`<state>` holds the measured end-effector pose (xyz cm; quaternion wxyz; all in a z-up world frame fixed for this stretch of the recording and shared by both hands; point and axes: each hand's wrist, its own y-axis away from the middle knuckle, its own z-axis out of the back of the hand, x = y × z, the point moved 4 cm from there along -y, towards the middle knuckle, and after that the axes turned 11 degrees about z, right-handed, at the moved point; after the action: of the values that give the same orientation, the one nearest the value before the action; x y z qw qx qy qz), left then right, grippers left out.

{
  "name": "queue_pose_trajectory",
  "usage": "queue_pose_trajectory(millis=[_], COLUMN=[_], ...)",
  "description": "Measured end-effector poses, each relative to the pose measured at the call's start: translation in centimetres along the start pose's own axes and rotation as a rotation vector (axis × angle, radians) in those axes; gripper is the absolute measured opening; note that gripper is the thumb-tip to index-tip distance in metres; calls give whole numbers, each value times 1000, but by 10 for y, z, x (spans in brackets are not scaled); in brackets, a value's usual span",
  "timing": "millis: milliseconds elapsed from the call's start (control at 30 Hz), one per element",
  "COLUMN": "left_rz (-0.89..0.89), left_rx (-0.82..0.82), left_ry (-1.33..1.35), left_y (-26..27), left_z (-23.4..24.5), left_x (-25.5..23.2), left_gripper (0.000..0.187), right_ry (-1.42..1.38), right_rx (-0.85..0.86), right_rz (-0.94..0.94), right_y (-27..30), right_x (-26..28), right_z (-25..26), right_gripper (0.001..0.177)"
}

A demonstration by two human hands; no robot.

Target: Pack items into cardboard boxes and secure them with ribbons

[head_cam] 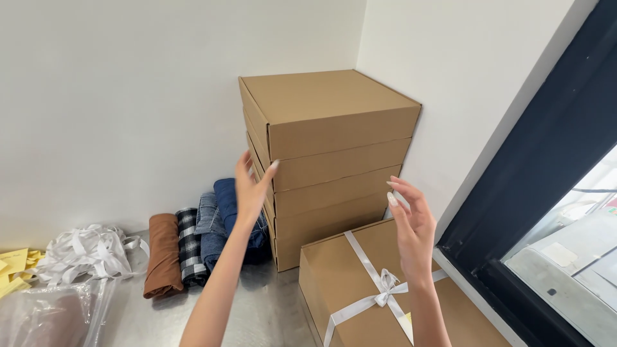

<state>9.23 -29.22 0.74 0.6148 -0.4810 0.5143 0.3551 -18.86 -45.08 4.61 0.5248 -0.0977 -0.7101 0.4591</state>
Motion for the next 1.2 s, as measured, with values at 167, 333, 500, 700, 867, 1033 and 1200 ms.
queue_pose_trajectory(millis=[167, 333, 500, 700, 867, 1033, 1200], left_rz=[90, 260, 309, 385, 450, 483, 523], left_rx=[-22, -13, -146, -206, -223, -206, -281], left_ry=[57, 74, 95, 88, 21, -8, 92], left_y=[49, 103, 151, 196, 232, 256, 271], left_z=[65, 138, 232, 345, 441, 516, 555], left_x=[45, 77, 107, 151, 168, 216, 260], left_gripper=[49, 23, 21, 23, 25, 29, 28], right_ry=[-24, -62, 46, -2, -74, -146, -240], right_rx=[17, 173, 405, 457, 587, 700, 684], right_rz=[3, -39, -74, -201, -285, -429, -481], right_y=[22, 59, 115, 191, 276, 365, 424], right_x=[11, 20, 27, 44, 48, 25, 31], right_z=[-8, -50, -95, -173, -258, -331, -391], right_gripper=[18, 14, 16, 11, 23, 40, 48])
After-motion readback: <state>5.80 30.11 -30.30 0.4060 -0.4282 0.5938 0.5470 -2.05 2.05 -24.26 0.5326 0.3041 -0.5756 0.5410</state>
